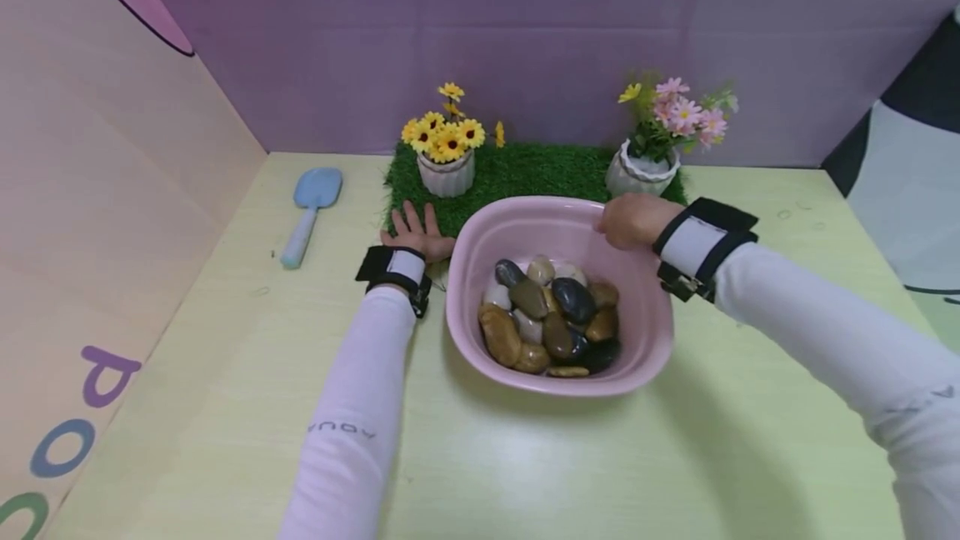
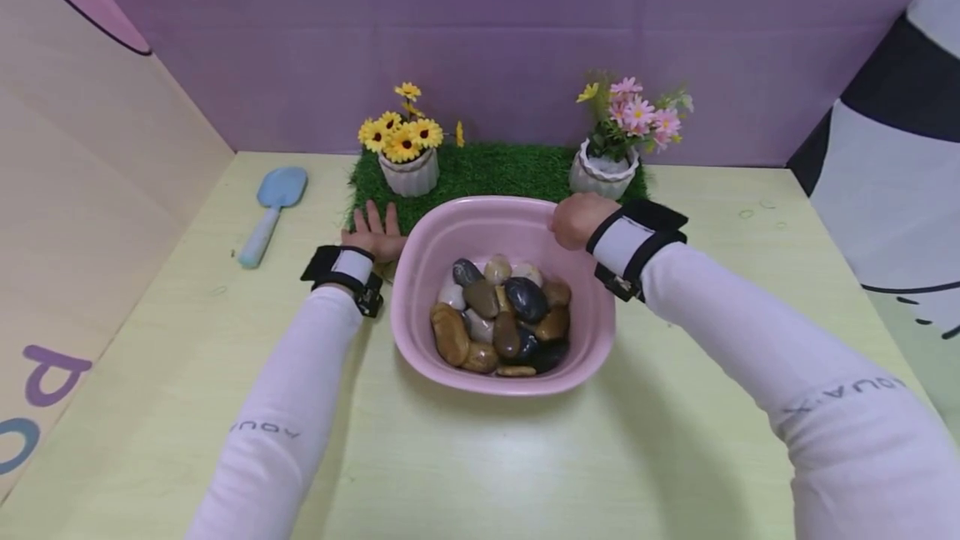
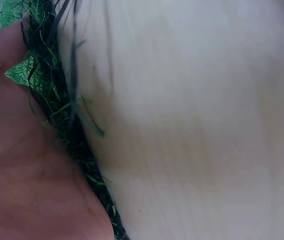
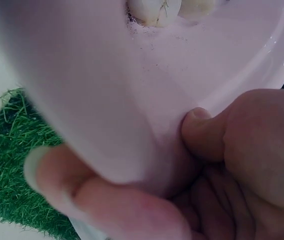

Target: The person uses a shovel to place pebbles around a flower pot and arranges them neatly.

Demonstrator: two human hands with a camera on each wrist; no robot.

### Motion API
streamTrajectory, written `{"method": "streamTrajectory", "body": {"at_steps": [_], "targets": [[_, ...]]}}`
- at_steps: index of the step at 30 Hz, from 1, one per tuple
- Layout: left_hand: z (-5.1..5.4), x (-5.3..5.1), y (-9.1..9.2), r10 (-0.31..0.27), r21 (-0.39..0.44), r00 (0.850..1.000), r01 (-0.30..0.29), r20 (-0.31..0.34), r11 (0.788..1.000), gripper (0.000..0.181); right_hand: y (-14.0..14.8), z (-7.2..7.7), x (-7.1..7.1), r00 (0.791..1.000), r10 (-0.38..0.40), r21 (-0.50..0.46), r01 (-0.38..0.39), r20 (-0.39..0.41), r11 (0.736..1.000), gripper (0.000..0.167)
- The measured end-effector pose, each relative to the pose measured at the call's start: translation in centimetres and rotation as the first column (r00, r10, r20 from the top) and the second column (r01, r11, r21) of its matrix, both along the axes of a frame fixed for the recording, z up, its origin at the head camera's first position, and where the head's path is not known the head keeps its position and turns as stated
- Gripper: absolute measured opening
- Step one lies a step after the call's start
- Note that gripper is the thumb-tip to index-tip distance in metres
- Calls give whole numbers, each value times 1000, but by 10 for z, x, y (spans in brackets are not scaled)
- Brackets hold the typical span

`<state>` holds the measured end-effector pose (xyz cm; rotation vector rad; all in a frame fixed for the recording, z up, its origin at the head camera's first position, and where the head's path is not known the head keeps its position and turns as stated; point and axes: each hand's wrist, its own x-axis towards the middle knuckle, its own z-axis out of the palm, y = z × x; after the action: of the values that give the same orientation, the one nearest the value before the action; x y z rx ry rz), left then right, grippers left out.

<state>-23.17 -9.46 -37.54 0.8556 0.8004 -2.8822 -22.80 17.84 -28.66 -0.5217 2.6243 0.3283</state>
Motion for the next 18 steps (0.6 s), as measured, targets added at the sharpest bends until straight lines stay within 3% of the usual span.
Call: {"method": "streamTrajectory", "body": {"at_steps": [4,7,10,14,16,17,18], "targets": [[0,-1,1,34,57,999,-34,-1,998,86,-3,1,-3,1000,-26,6,26,17,1000,40],[-4,-4,0,97,160,995,-97,10,982,89,-4,1,-5,999,-44,25,43,22,999,42],[-14,-9,0,161,265,987,-161,22,951,91,-7,0,-6,999,-44,47,43,26,998,43],[-17,-10,-1,170,267,985,-169,21,949,90,-8,0,-7,998,-53,60,51,30,997,43],[-11,-6,0,141,217,990,-143,25,966,89,-9,0,-7,998,-60,60,58,30,997,43],[-14,-8,-1,154,244,988,-154,19,957,90,-9,0,-7,997,-64,61,62,31,996,43],[-13,-7,-1,140,222,990,-140,14,965,89,-9,0,-6,997,-66,62,64,31,996,44]]}}
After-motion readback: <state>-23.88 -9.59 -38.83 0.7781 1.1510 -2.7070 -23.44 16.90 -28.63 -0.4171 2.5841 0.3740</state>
